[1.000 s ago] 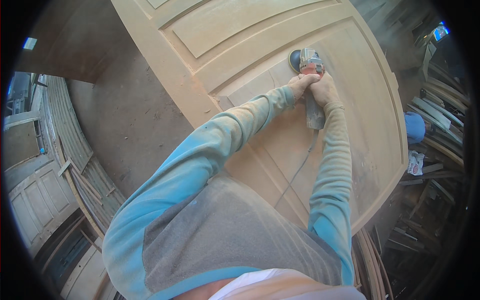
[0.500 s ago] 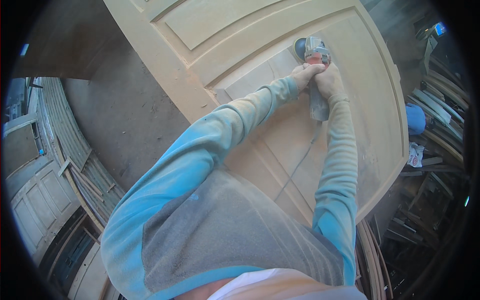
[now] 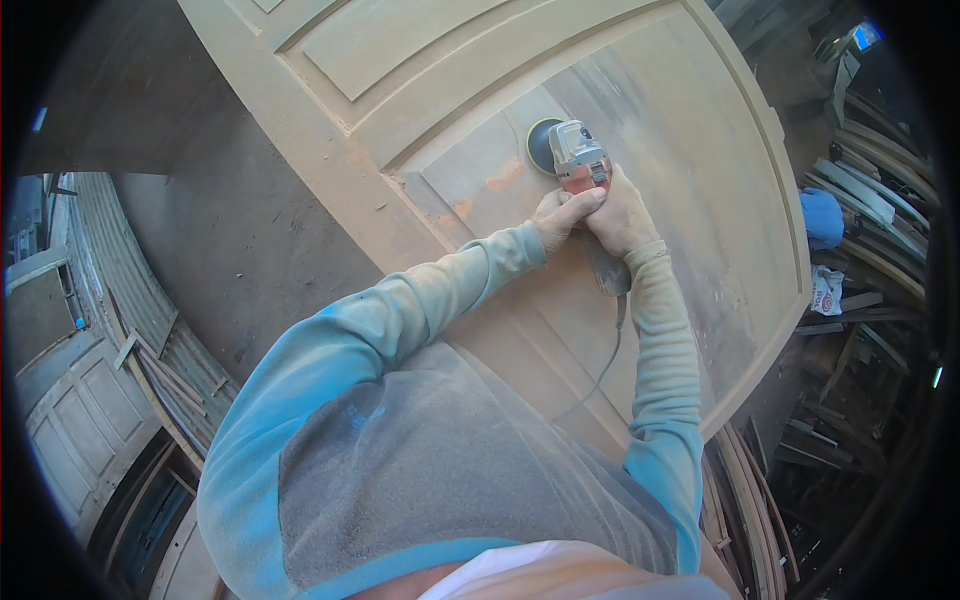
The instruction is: The person sands a wooden door using a power sander, moving the tool across the door panels while using their other hand to stabilize the wood.
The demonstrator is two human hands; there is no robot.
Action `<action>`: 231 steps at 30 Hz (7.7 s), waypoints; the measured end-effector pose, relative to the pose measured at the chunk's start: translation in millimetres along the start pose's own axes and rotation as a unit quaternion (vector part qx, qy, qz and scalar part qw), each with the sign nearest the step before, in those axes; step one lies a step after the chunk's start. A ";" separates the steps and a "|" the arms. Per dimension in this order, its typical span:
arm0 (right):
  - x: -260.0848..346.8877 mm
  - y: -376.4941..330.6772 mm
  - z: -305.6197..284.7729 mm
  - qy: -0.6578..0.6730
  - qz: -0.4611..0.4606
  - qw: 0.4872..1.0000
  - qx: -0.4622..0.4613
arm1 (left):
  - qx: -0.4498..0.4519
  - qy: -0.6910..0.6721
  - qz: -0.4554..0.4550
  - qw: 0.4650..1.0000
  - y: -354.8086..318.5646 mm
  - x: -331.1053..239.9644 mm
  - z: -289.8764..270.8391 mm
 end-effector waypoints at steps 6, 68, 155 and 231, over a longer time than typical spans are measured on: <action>16.8 -6.4 10.4 0.017 0.038 0.997 0.063 | 0.004 0.013 -0.064 0.998 4.4 19.5 -28.5; -2.0 -1.7 -14.7 0.104 0.051 0.992 0.050 | 0.016 -0.058 -0.094 0.994 35.6 34.1 11.4; -44.4 -78.4 1.8 0.059 0.058 0.996 0.035 | 0.040 -0.024 -0.096 0.994 -23.8 92.0 24.5; -91.9 -90.8 -31.8 0.128 0.097 0.987 0.000 | 0.007 -0.105 -0.145 0.984 -8.9 127.2 73.0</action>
Point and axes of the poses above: each hand's wrist, its own y-axis towards the middle knuckle, its own z-axis out of the palm, x = y × z, the point moved 9 cm from there along y, towards the middle knuckle, and after that the axes turned 13 degrees about -y, right-handed, at the moved point
